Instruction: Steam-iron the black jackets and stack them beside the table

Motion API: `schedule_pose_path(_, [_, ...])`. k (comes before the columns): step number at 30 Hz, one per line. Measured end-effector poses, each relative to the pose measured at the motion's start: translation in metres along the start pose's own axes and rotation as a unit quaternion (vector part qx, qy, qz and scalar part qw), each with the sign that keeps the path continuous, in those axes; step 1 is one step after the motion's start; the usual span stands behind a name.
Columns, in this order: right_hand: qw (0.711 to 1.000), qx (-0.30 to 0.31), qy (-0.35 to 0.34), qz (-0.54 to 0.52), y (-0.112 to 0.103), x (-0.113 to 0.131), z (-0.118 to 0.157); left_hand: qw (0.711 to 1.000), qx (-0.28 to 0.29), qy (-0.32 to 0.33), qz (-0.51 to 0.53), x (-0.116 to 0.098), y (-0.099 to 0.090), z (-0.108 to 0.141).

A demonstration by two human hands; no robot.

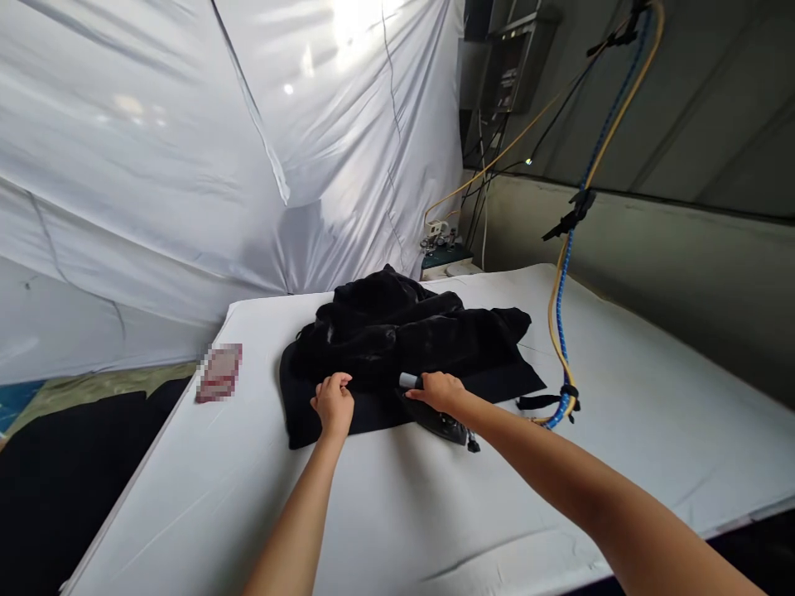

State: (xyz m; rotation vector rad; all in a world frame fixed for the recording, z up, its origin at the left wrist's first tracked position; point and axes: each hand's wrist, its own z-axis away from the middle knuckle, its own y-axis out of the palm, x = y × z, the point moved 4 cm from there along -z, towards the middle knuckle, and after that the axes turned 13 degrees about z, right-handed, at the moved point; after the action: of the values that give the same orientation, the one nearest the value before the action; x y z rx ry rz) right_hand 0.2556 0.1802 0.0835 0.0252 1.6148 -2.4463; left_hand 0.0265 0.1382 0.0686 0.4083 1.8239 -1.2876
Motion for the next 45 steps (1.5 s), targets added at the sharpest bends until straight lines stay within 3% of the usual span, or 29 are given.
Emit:
schedule_pose_path(9, [0.994,0.016,0.108,-0.013,0.018,-0.142,0.008,0.985,0.139,0.088,-0.059,-0.044,0.075,0.045])
schedule_pose_path(12, [0.992,0.023,0.127,-0.016,0.018,-0.178,0.008,0.981,0.145,0.101,-0.084,-0.045,0.083,0.054])
schedule_pose_path(15, [0.993,0.024,0.111,-0.003,0.013,-0.199,0.011,0.98,0.137,0.098,-0.109,-0.036,0.079,0.057])
schedule_pose_path(19, [1.0,0.006,-0.002,0.027,0.006,-0.188,0.023,0.975,0.142,0.119,-0.122,-0.022,0.073,0.056])
schedule_pose_path(25, [0.986,0.022,-0.142,0.081,0.002,-0.126,0.028,0.965,0.178,0.122,-0.148,-0.012,0.075,0.038])
schedule_pose_path(31, [0.984,-0.001,-0.144,0.101,-0.01,-0.099,-0.003,0.957,0.224,0.094,-0.157,-0.009,0.068,0.015])
schedule_pose_path(37, [0.984,-0.02,-0.136,0.116,-0.015,-0.09,-0.022,0.954,0.209,0.197,-0.089,-0.028,0.067,0.014])
schedule_pose_path(41, [0.986,-0.016,-0.128,0.107,-0.011,-0.096,-0.019,0.947,0.232,0.212,-0.074,-0.044,0.082,0.016])
schedule_pose_path(45, [0.987,-0.003,-0.118,0.107,-0.005,-0.121,-0.015,0.951,0.202,0.225,-0.064,-0.054,0.096,0.019])
